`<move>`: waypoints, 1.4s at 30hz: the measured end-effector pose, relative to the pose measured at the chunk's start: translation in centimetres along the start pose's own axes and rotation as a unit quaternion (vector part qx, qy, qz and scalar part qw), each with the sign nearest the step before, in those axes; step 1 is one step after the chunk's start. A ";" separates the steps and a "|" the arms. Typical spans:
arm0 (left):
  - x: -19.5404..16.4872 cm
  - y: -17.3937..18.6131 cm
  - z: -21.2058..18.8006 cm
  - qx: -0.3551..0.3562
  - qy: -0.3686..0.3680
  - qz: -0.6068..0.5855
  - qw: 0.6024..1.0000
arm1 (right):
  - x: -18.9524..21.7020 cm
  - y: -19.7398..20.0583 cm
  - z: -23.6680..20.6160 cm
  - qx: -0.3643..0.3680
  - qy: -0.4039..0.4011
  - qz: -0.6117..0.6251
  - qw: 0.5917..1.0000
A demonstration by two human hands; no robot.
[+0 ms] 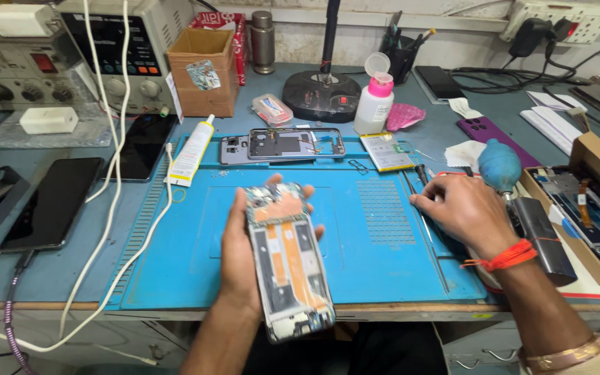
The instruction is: The person disassembles a smartphone at a repair bench. They peel the back cover and battery off the phone body by hand, set the screen aside, then use tweezers to lift and remove internal components including the motherboard from the chassis, placing parts on the work mat.
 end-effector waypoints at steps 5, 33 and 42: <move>0.6 0.7 -0.8 -0.005 0.083 0.006 0.997 | -0.5 0.2 0.6 0.042 -0.029 0.014 0.999; 1.6 -0.5 -1.3 0.084 0.119 0.032 0.989 | 8.3 -1.8 -8.0 -0.097 0.268 0.698 0.657; 1.6 -0.4 -1.3 0.080 0.121 0.020 0.989 | 9.9 -1.3 -8.9 -0.146 0.301 0.607 0.721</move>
Point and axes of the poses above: each hand's wrist, its own z-axis towards the middle knuckle, its own y-axis out of the back of the hand, x = y × z, the point moved 5 cm from there along z, towards the middle knuckle, and after that the axes turned 11 degrees about x, right-handed, at the moved point
